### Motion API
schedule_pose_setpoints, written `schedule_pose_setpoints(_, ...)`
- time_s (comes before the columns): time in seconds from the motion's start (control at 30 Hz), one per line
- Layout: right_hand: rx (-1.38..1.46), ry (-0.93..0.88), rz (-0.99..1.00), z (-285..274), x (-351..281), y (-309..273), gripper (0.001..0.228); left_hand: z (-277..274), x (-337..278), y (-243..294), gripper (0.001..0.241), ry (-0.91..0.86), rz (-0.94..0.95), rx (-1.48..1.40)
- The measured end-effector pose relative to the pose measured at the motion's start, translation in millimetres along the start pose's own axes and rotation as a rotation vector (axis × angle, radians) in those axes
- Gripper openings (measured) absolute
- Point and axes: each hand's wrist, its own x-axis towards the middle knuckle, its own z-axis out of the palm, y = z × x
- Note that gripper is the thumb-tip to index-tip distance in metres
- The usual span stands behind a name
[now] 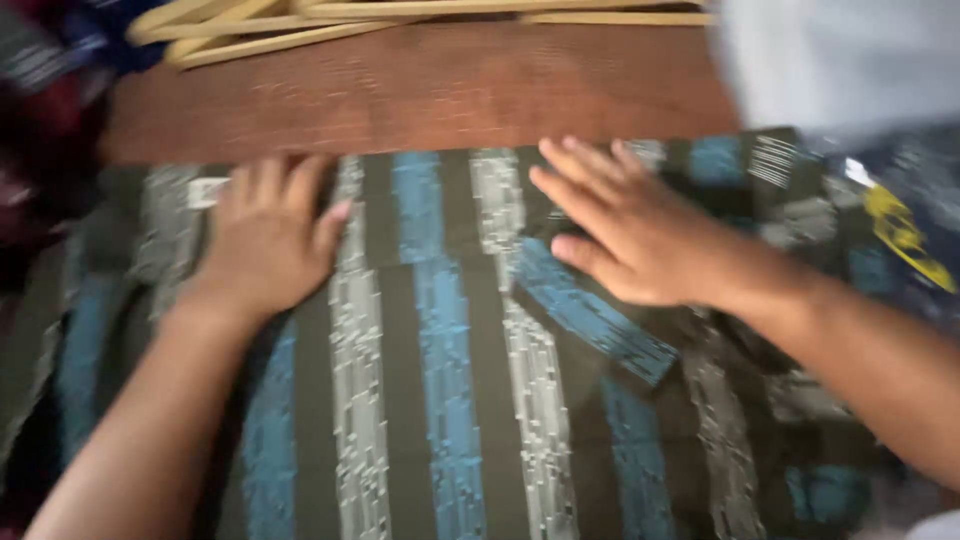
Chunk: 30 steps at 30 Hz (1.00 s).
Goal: The person buttons a patterned short-sleeved shirt from the collar down to the bottom. Then, the person folds the shirt in half vertically, folds the sleeves inward, and folds the shirt in half horizontally to complete the process.
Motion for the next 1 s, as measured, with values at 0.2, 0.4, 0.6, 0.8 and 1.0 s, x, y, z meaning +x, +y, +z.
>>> schedule_pose_setpoints(0.2, -0.062, -0.139, -0.096, 4, 34, -13, 0.065, 9, -18, -13, 0.053, 0.302, 0.065, -0.124)
schedule_pose_setpoints(0.4, -0.03, 0.165, -0.118, -14, 93, -55, 0.034, 14, -16, -12, 0.066, 0.063, -0.114, -0.117)
schedule_pose_setpoints(0.6, 0.118, 0.121, -0.316, 32, 160, -88, 0.051, 17, -18, -12, 0.063, 0.139, -0.107, -0.128)
schedule_pose_setpoints(0.8, 0.112, -0.055, -0.24, 65, 183, -94, 0.072, 10, -20, -31, 0.064, 0.057, -0.079, -0.095)
schedule_pose_setpoints(1.0, 0.007, -0.162, -0.203, 67, 187, -92, 0.073, -33, -20, -66, 0.084, -0.207, -0.266, 0.032)
